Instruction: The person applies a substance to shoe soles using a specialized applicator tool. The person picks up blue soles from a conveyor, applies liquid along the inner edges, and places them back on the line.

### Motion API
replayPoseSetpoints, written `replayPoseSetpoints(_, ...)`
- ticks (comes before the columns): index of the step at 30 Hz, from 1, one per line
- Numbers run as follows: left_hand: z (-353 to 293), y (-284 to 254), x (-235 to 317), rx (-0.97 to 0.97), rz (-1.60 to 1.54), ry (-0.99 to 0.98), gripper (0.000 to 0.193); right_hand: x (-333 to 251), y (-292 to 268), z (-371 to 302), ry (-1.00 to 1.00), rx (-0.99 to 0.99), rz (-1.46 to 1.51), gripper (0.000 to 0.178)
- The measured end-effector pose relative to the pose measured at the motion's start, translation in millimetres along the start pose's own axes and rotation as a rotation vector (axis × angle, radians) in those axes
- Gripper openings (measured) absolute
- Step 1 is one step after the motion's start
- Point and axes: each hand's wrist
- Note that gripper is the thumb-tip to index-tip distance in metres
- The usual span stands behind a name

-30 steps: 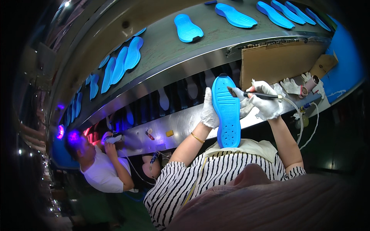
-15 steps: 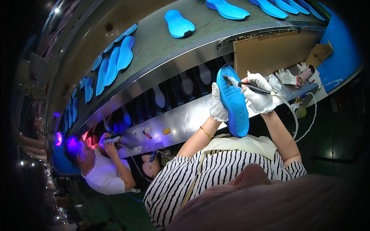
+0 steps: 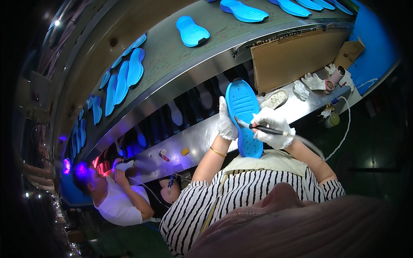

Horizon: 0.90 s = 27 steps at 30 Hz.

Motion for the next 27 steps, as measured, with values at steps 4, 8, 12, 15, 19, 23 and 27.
replayPoseSetpoints(4, -27.7, -1.5, -19.4, -0.110, 0.136, -0.153, 0.104, 12.9, -12.4, -17.3, 0.296, 0.172, 0.245, 0.017)
replayPoseSetpoints(8, -20.7, -13.5, -28.9, -0.072, 0.220, -0.184, 0.096, 18.3, -12.1, -25.4, 0.274, 0.056, 0.158, 0.018)
replayPoseSetpoints(12, 3.6, -17.3, -20.2, -0.416, -0.218, -0.210, 0.101, 13.2, -8.4, -15.9, 0.118, 0.049, 0.234, 0.014)
replayPoseSetpoints(15, 16.1, -8.5, -15.2, -0.323, -0.164, -0.028, 0.113, 9.1, -8.4, -2.7, 0.232, 0.165, 0.276, 0.014)
replayPoseSetpoints(19, 25.1, 6.1, -7.0, -0.461, -0.255, 0.039, 0.118, 3.1, -8.1, 3.5, -0.067, 0.068, 0.020, 0.016)
replayPoseSetpoints(23, 29.2, 12.9, 2.8, -0.517, -0.341, 0.168, 0.114, -2.0, -6.7, 0.5, 0.176, 0.050, 0.436, 0.012)
replayPoseSetpoints(27, 31.0, 13.8, 12.9, -0.554, -0.301, 0.245, 0.121, -4.3, -8.3, -2.0, 0.084, 0.051, 0.142, 0.011)
Point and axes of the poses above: each hand's wrist, its own z-axis towards the middle knuckle, its own y-axis out of the palm, x = y × z, and after that the axes turned 11 degrees about -z, right-handed
